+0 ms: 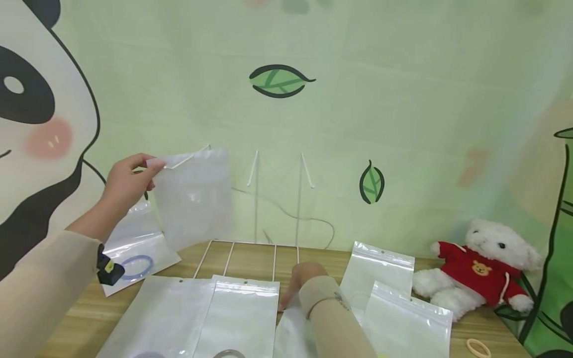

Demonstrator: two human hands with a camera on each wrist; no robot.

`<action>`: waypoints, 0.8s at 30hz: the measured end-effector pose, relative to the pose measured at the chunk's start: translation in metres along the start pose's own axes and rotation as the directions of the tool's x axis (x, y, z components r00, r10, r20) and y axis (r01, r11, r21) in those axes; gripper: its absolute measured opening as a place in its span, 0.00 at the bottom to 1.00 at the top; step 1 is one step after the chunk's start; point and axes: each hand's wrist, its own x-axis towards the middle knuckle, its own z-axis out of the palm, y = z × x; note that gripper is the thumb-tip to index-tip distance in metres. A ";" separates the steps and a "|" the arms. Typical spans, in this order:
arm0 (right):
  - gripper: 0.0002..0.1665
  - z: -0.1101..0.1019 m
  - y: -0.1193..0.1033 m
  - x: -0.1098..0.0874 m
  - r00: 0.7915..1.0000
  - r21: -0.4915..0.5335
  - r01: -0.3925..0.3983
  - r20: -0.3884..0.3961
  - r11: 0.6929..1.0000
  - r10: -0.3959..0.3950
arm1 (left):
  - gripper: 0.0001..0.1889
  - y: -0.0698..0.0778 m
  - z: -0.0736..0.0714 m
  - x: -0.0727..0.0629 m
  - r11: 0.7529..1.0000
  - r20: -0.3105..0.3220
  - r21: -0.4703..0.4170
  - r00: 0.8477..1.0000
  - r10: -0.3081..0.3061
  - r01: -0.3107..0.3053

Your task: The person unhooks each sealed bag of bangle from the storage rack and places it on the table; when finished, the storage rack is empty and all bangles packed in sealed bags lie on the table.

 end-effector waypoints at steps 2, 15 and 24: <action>0.40 0.000 0.000 0.000 1.000 -0.002 -0.002 0.000 1.000 0.002 | 0.27 -0.001 -0.002 -0.004 1.000 0.001 -0.025 1.000 0.003 -0.003; 0.42 -0.003 -0.002 -0.009 1.000 0.009 0.008 -0.024 1.000 -0.008 | 0.24 -0.007 -0.011 -0.022 0.981 -0.027 -0.191 0.999 0.035 -0.040; 0.48 -0.001 0.000 -0.007 1.000 0.011 0.009 -0.023 1.000 -0.009 | 0.19 -0.005 -0.013 -0.033 0.967 -0.044 -0.251 0.998 0.036 -0.046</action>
